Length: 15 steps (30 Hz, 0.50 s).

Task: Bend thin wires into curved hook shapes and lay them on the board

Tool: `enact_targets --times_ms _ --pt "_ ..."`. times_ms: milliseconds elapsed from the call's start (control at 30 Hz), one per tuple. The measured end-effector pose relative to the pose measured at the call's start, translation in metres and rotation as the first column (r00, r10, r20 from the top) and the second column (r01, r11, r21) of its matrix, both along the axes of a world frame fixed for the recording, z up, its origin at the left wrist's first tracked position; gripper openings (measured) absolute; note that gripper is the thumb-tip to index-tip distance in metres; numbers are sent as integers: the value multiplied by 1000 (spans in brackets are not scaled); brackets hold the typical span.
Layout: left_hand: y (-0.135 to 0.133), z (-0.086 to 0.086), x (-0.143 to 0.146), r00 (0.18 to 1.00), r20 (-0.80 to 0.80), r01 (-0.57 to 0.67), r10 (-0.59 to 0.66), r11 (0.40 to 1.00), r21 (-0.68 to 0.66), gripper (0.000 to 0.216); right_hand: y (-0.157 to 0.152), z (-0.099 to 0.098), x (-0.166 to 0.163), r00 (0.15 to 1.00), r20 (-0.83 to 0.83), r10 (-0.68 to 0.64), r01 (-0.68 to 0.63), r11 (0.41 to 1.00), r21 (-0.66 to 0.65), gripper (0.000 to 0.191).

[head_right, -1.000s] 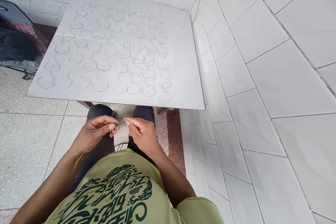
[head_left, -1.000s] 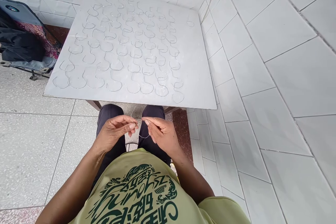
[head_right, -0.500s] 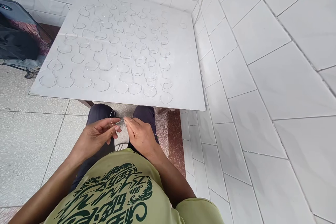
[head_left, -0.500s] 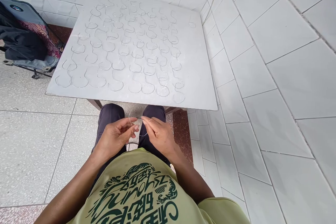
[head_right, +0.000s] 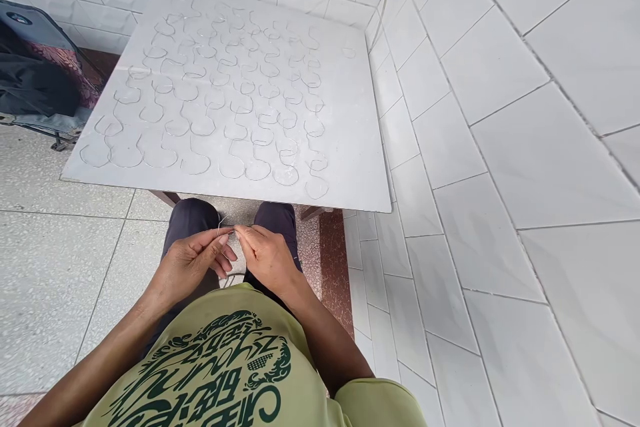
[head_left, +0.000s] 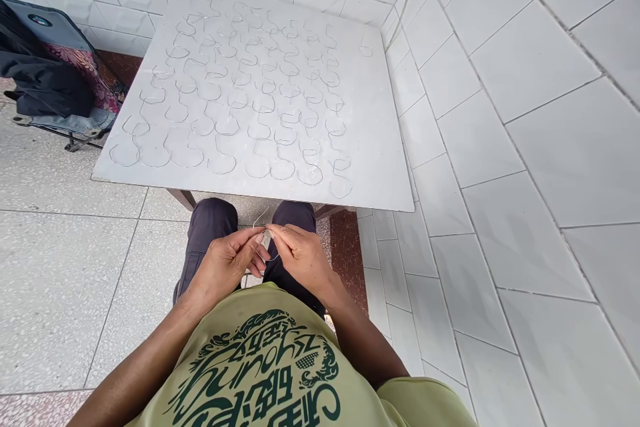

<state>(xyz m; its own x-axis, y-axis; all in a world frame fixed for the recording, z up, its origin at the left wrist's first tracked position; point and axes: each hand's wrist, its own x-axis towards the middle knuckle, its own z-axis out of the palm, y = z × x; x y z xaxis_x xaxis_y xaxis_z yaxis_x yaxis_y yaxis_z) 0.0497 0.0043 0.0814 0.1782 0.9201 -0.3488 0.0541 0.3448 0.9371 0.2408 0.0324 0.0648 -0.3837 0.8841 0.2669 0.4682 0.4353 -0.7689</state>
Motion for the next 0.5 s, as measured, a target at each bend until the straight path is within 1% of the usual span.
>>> enact_targets --times_ms 67,133,167,233,267,300,367,500 --pt "1 4 0 1000 26 17 -17 1000 13 41 0 4 1 996 -91 12 -16 999 -43 27" --pt "2 7 -1 998 45 45 -45 999 13 41 2 8 3 978 -208 31 -66 984 -163 26" --pt "2 8 -2 996 61 60 -60 998 6 40 3 9 5 961 -276 29 -100 963 -250 27" --pt "4 9 -4 990 104 96 -93 995 -20 38 7 9 8 913 -408 -14 -176 888 -424 31" --pt "4 9 -6 985 129 124 -119 992 -37 38 10 7 9 883 -467 -43 -214 849 -483 34" --pt "4 9 -7 976 156 160 -149 986 -56 39 12 5 9 854 -515 -68 -247 820 -517 36" --pt "5 10 -9 956 209 231 -207 968 -96 40 16 -2 9 807 -585 -82 -300 797 -525 35" --pt "5 16 -11 914 296 332 -276 931 -155 39 21 -15 9 730 -682 -38 -419 763 -492 31"
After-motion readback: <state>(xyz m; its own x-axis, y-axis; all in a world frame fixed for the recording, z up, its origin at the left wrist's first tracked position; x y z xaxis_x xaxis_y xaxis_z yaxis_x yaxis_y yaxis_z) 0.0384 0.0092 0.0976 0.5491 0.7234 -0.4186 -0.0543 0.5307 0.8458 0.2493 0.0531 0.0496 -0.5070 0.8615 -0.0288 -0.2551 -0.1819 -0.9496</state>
